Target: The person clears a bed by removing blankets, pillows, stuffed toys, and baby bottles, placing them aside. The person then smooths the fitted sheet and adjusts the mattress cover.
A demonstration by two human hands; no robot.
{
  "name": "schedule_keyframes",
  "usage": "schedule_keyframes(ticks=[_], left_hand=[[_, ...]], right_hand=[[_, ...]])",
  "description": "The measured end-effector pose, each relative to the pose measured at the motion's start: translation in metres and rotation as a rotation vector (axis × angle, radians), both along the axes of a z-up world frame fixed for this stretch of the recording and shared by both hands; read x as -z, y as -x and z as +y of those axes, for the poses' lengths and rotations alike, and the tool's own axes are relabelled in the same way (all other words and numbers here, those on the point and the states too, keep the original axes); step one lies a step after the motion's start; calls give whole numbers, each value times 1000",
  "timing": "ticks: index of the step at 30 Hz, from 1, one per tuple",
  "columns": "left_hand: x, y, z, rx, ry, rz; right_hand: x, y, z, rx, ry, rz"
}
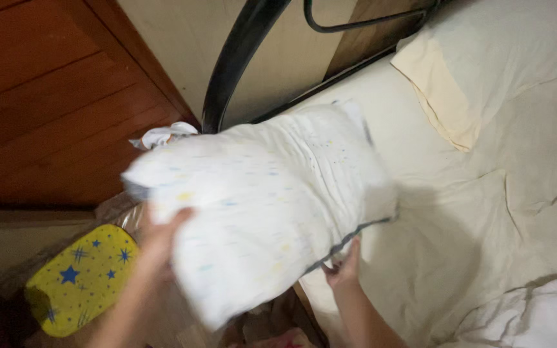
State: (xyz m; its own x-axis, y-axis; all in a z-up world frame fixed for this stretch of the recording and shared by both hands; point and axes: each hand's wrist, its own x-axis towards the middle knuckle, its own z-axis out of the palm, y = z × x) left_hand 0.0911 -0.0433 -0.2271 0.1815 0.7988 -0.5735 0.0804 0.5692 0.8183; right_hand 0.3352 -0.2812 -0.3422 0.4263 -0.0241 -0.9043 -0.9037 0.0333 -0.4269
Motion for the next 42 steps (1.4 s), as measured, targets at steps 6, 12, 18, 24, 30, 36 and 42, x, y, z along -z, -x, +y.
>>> schedule_keyframes(ticks=[6, 12, 18, 24, 30, 36, 42], left_hand=[[-62, 127, 27, 59, -78, 165], [-66, 177, 30, -95, -16, 554], [34, 275, 40, -364, 33, 343], [198, 417, 54, -281, -5, 549], [61, 328, 78, -125, -220, 232], [-65, 270, 93, -141, -527, -19], [-13, 259, 102, -74, -839, 293]], right_hand=[[86, -25, -8, -77, -283, 212], [81, -23, 56, -201, -514, 49], [-63, 63, 131, -780, -323, -458], [-134, 170, 182, -725, -794, -350], [-141, 284, 225, -737, -744, -63], [-112, 365, 253, -930, -982, -224], [-76, 343, 245, -836, -1041, -155]])
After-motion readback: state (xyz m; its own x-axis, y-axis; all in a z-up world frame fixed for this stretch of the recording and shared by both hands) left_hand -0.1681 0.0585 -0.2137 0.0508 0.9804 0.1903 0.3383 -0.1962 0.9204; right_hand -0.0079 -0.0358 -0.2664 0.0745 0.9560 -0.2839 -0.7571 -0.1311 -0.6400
